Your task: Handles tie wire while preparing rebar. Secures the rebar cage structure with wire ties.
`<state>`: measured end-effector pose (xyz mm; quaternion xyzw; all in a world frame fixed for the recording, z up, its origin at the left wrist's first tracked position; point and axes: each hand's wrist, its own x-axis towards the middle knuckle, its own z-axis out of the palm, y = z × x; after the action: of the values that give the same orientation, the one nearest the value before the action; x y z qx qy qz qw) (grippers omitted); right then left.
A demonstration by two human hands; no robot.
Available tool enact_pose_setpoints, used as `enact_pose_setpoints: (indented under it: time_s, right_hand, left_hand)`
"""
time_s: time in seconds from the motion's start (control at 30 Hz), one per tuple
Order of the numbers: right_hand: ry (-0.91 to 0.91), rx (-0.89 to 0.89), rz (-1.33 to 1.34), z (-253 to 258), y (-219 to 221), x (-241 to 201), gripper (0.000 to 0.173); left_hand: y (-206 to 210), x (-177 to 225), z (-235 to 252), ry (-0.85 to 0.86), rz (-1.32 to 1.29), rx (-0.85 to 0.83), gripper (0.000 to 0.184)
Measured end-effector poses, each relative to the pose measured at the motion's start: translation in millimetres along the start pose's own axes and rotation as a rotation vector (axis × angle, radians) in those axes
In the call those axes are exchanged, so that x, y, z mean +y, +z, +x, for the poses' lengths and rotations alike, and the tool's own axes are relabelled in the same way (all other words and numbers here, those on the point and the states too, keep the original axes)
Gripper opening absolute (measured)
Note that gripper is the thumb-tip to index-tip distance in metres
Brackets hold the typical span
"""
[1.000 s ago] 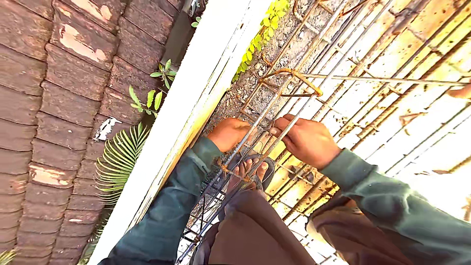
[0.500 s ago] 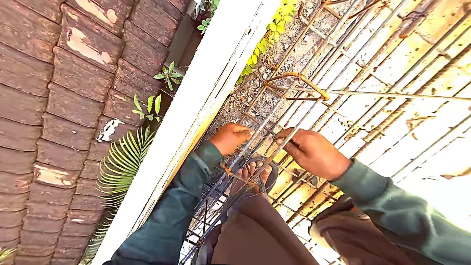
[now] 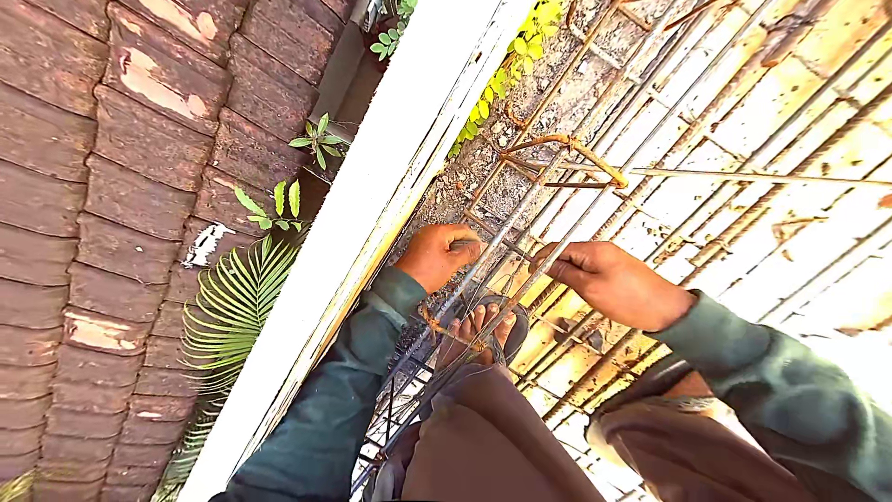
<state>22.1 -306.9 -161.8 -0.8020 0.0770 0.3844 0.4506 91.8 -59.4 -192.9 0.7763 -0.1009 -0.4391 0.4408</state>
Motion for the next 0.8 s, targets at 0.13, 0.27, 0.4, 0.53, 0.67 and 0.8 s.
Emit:
enact_pose_setpoints:
  time_s: [0.13,0.27,0.4,0.53,0.67,0.8]
  right_hand:
    - [0.011,0.089,-0.076,-6,-28,19,0.020]
    - [0.117,0.176,-0.138,-4,-36,29,0.020]
    - [0.136,0.194,-0.179,11,-14,16,0.021]
    - [0.141,0.248,-0.148,28,-2,19,0.022]
    - [0.317,0.149,0.262,30,-8,24,0.020]
    - [0.501,0.025,0.577,31,-14,19,0.023]
  left_hand:
    - [1,11,-8,-0.123,-0.057,0.061,0.030]
    - [4,15,-9,-0.223,-0.058,0.105,0.031]
    - [3,19,6,-0.325,0.013,0.086,0.035]
    - [-4,27,27,-0.449,0.169,0.034,0.035]
    - [4,40,3,-0.366,0.250,0.073,0.035]
    - [1,76,-23,-0.450,0.142,0.091,0.036]
